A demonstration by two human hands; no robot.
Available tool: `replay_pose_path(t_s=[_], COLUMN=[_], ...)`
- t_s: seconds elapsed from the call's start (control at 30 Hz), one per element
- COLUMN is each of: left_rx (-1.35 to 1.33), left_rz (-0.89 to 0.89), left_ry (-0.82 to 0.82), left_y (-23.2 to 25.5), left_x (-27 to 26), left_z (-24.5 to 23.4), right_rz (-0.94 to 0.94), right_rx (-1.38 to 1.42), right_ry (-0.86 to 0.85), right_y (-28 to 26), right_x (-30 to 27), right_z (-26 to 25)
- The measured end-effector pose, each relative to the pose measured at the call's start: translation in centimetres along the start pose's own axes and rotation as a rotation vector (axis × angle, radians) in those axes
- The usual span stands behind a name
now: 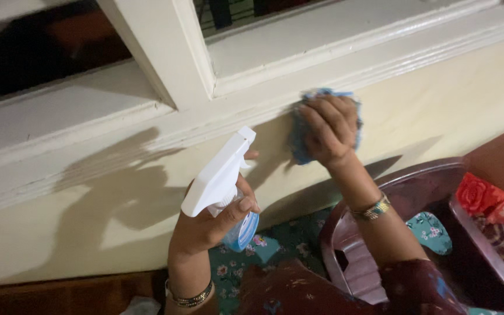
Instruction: The person cleans a window frame and grills using a spray bottle of blue liquid and a blue cloth, wiping both the internal frame and the horizontal bars.
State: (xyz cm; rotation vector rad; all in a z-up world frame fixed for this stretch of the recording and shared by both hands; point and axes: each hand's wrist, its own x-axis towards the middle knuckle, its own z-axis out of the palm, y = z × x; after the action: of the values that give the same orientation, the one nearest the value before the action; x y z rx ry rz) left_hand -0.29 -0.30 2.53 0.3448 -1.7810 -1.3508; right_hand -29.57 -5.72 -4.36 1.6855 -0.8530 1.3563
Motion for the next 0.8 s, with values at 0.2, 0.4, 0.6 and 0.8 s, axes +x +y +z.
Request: replay_pose_path(t_s=[0.2,0.4,0.6,0.8], left_rx=[-0.065,-0.026,-0.055,-0.105], left_rz=[-0.075,-0.020,-0.062,-0.084], left_ry=[0.043,-0.022,-0.128,-0.152], left_y=[-0.7,-1.8,-3.3,-4.3], left_x=[2.1,4.7,8.0,10.5], left_z=[1.2,3.5,7.4,9.9], right_rz=[0.149,0.305,0.134,0.159], right_rx=[-0.223,-0.290,-0.093,-0.231], right_ry=[0.094,0.087,0.062,-0.033], right_y=[11.1,11.0,6.1,14.3], right_x=[-4.2,-4.0,-1.6,-5.0], right_z=[-5.6,-6.9,-4.7,-9.5])
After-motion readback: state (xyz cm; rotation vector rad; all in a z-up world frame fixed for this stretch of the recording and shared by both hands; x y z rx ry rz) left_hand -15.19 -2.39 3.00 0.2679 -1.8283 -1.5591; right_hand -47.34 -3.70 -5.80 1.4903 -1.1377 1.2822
